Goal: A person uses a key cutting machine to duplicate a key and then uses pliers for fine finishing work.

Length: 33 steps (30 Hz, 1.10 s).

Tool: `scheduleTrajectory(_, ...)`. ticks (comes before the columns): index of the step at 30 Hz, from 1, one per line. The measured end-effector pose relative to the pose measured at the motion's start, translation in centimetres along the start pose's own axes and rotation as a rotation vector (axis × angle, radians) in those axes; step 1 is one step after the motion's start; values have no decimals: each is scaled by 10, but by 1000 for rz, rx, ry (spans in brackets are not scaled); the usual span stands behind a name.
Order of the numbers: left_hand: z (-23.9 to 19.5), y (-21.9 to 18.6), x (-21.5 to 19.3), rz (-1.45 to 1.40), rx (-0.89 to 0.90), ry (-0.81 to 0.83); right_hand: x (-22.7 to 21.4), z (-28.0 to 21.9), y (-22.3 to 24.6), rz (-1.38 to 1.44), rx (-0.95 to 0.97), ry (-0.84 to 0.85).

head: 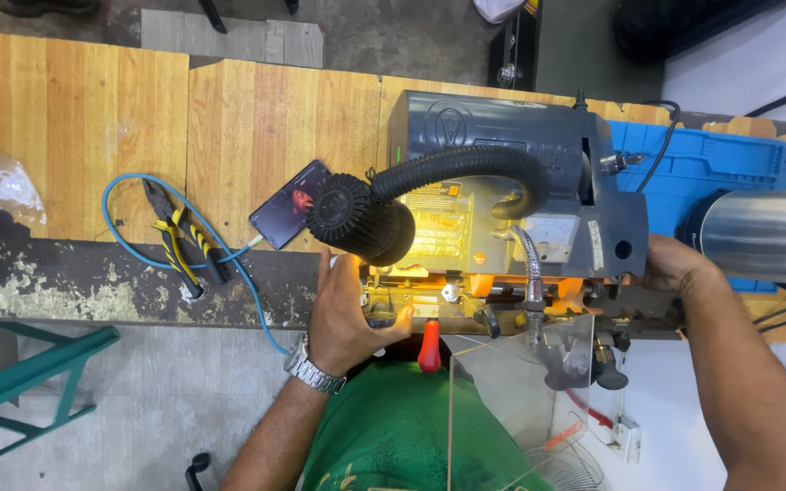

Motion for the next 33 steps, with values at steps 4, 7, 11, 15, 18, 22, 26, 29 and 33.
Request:
scheduleTrajectory(4,2,-4,-1,7,5,15,7,-2,3,57,-44,87)
scheduleTrajectory(7,3,-7,-1,20,28,7,25,-24,13,-11,-22,30)
scheduleTrajectory(11,1,-8,-2,29,50,-22,14,-20,8,-5,23,-95)
scheduleTrajectory(15,0,-6,-1,49,36,-25,-9,21,-10,62,-19,53)
scheduleTrajectory(18,1,-8,-2,29,38,-17,-9,22,-11,79,-12,68)
scheduleTrajectory(22,1,-5,0,35,14,11,-8,20,-10,76,-20,72)
scheduleTrajectory(26,1,-7,-1,42,32,-5,-1,9,-5,92,-16,75)
scheduleTrajectory(29,2,-7,-1,50,49,-17,3,-4,-1,-50,61,-120)
scheduleTrajectory(33,1,-9,-4,40,41,-28,-14,18,-9,16,-3,-30)
Point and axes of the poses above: each hand's wrist, its own z-axis towards the middle knuckle, its own x-axis out of the palm, y = z × x, the point moved 10 cm from there along z, towards the middle knuckle, and after that the axes turned 1 degree about -x, right-handed, at the moved point
